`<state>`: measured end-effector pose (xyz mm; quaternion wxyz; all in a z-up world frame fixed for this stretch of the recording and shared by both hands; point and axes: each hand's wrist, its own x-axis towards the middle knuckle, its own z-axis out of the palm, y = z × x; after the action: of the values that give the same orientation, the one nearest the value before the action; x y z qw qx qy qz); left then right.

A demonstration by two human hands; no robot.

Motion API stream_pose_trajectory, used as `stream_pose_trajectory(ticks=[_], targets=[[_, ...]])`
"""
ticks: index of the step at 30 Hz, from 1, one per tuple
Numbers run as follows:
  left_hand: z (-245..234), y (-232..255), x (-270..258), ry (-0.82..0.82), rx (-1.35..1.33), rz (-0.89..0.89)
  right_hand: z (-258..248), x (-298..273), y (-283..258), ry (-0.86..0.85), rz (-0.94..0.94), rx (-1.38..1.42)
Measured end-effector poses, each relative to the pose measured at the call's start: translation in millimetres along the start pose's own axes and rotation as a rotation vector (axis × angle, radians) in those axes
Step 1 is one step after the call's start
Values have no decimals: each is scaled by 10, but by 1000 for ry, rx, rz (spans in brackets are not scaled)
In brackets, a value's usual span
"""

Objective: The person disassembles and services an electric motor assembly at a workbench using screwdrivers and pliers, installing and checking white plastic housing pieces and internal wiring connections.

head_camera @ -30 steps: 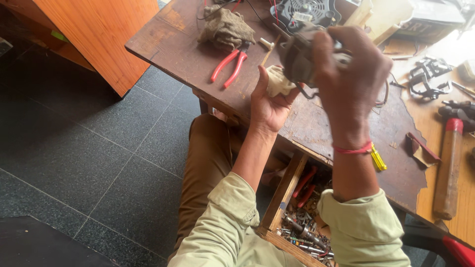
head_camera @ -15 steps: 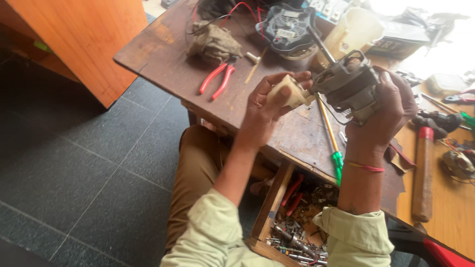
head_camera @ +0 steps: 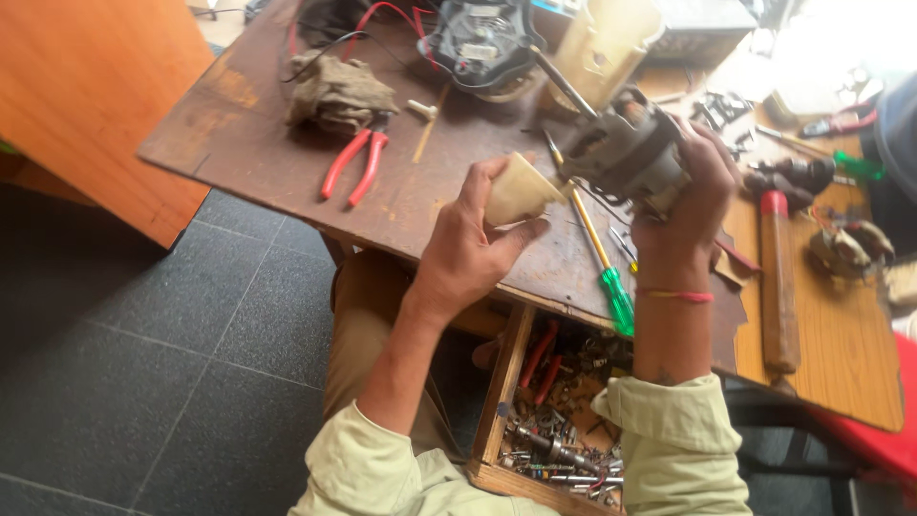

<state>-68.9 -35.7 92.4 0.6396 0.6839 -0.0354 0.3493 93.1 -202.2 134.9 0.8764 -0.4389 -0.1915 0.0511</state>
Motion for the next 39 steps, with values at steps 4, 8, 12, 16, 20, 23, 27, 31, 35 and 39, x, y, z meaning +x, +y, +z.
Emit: stream_pose_trajectory(ticks=[4,8,12,16,20,23,27,31,35,39], targets=[[110,-51,-46,114,51,5,57,53,22,-28,-47,-206],[96,-243,-148,111,148,61,111,96,25,-85,-47,-270],[233,-444,-260,147,138,209,137,64,1,-245,-91,-255],[456,-549,-460,258,48,338,131,59,11,-335,-158,-264],[551,-514,-605,296,23,243,113,92,16,-403,-193,-267],[530,-459,-605,297,22,197,133,119,11,-438,-195,-244],[512,-457,-625,261,17,95,159,180,22,-497,-149,-169],[614,-439,-649,266,82,177,175,266,38,-582,-93,-44],[605,-194,-592,208,-80,161,156,307,-18,-556,-76,-157],[139,-24,-354,218,-311,143,127,277,-34,-495,-20,-391]])
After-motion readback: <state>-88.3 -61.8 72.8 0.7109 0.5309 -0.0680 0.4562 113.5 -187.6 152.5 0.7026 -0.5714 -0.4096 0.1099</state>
